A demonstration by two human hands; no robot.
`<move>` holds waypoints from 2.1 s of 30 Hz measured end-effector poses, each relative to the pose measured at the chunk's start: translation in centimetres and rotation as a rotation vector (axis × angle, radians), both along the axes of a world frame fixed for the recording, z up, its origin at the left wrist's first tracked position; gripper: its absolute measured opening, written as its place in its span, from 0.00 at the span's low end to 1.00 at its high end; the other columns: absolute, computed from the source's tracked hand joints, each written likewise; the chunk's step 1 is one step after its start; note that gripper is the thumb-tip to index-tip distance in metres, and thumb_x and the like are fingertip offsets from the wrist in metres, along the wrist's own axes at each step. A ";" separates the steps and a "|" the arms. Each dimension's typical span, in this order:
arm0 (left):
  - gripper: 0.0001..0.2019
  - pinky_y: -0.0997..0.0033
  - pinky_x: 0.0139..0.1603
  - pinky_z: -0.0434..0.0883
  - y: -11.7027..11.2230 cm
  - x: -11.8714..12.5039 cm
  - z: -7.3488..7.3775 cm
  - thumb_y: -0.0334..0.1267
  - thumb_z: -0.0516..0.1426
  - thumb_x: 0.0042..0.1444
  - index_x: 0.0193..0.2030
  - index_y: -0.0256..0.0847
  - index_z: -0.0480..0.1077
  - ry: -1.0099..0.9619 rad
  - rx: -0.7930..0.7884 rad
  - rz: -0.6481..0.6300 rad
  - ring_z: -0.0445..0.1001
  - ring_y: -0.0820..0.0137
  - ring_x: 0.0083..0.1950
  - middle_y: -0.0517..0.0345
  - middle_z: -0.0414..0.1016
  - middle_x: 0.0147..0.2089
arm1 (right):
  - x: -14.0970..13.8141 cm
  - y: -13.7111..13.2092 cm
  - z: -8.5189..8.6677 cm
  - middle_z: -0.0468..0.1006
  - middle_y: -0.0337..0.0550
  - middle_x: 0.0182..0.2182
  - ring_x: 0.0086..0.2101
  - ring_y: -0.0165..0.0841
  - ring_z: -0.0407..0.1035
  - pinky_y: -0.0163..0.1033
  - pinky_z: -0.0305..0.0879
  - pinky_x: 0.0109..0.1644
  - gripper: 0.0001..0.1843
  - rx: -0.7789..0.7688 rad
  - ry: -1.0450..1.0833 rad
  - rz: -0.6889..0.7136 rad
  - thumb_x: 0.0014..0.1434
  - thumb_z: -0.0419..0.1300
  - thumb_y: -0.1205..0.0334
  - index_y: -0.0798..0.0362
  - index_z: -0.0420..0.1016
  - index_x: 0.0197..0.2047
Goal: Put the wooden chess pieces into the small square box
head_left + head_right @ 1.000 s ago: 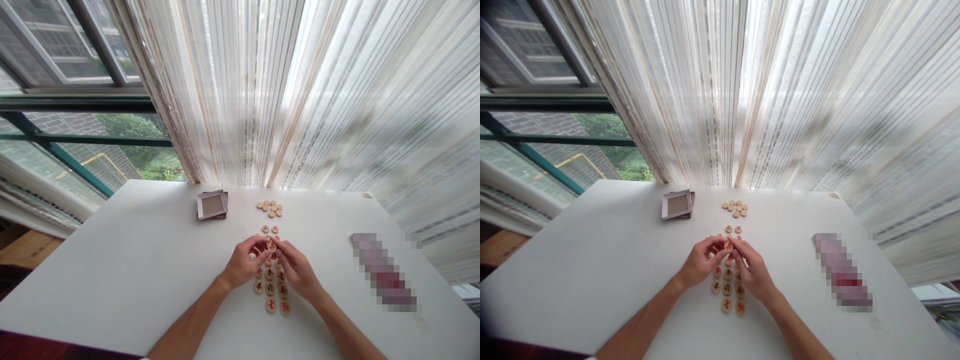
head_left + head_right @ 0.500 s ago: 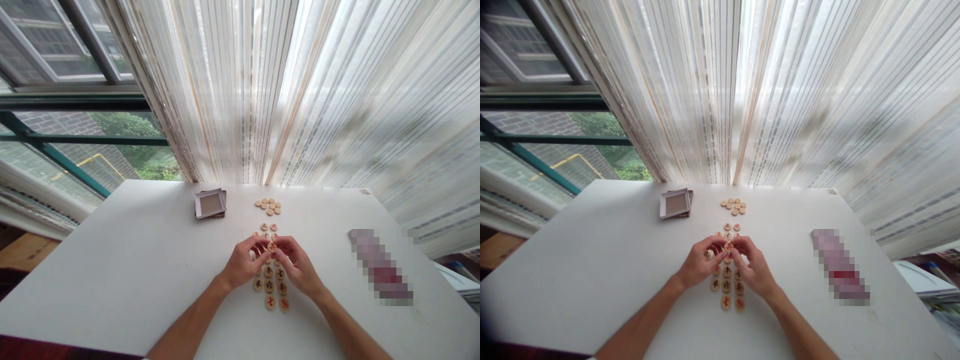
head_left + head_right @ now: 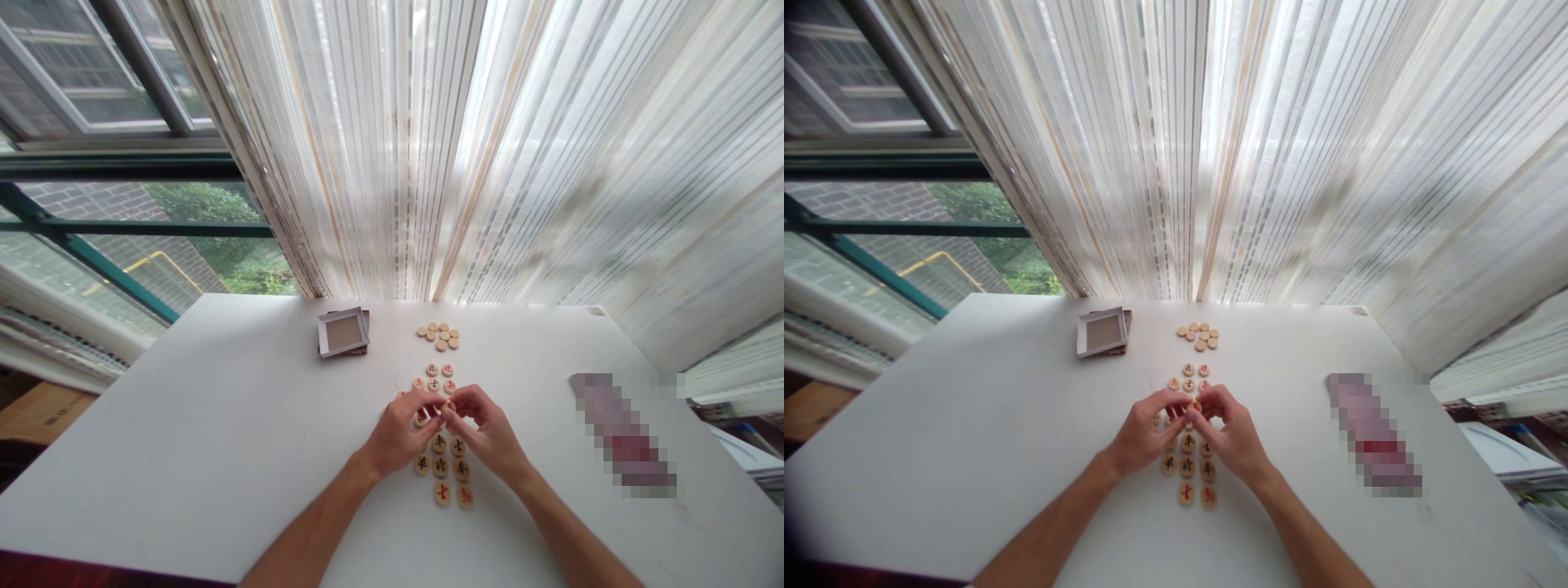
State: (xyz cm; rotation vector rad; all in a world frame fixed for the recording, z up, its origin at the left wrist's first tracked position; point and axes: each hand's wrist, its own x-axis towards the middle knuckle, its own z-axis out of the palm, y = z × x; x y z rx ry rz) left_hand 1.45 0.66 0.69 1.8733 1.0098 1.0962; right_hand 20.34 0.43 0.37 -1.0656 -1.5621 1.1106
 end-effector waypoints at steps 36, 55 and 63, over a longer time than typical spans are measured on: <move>0.09 0.71 0.43 0.75 0.4 -0.1 0.8 0.38 0.58 0.64 0.48 0.38 0.74 -0.106 -0.093 0.012 0.76 0.70 0.38 0.54 0.78 0.41 | -0.2 -0.4 -0.2 0.79 0.46 0.44 0.42 0.37 0.77 0.43 0.76 0.47 0.11 0.123 -0.015 0.053 0.67 0.59 0.61 0.48 0.72 0.52; 0.11 0.71 0.44 0.77 0.4 -0.1 0.5 0.42 0.58 0.64 0.43 0.36 0.76 -0.199 -0.248 -0.003 0.80 0.68 0.40 0.53 0.81 0.39 | -0.5 -0.6 -0.8 0.78 0.40 0.35 0.34 0.33 0.75 0.39 0.74 0.41 0.13 0.367 -0.203 -0.020 0.61 0.64 0.67 0.48 0.74 0.50; 0.11 0.69 0.46 0.76 0.3 -0.2 0.8 0.40 0.57 0.65 0.49 0.37 0.75 -0.179 -0.231 -0.033 0.79 0.67 0.41 0.52 0.80 0.43 | -0.2 -0.4 -1.1 0.79 0.42 0.38 0.34 0.33 0.74 0.40 0.74 0.40 0.15 0.374 -0.191 -0.051 0.61 0.64 0.67 0.48 0.73 0.51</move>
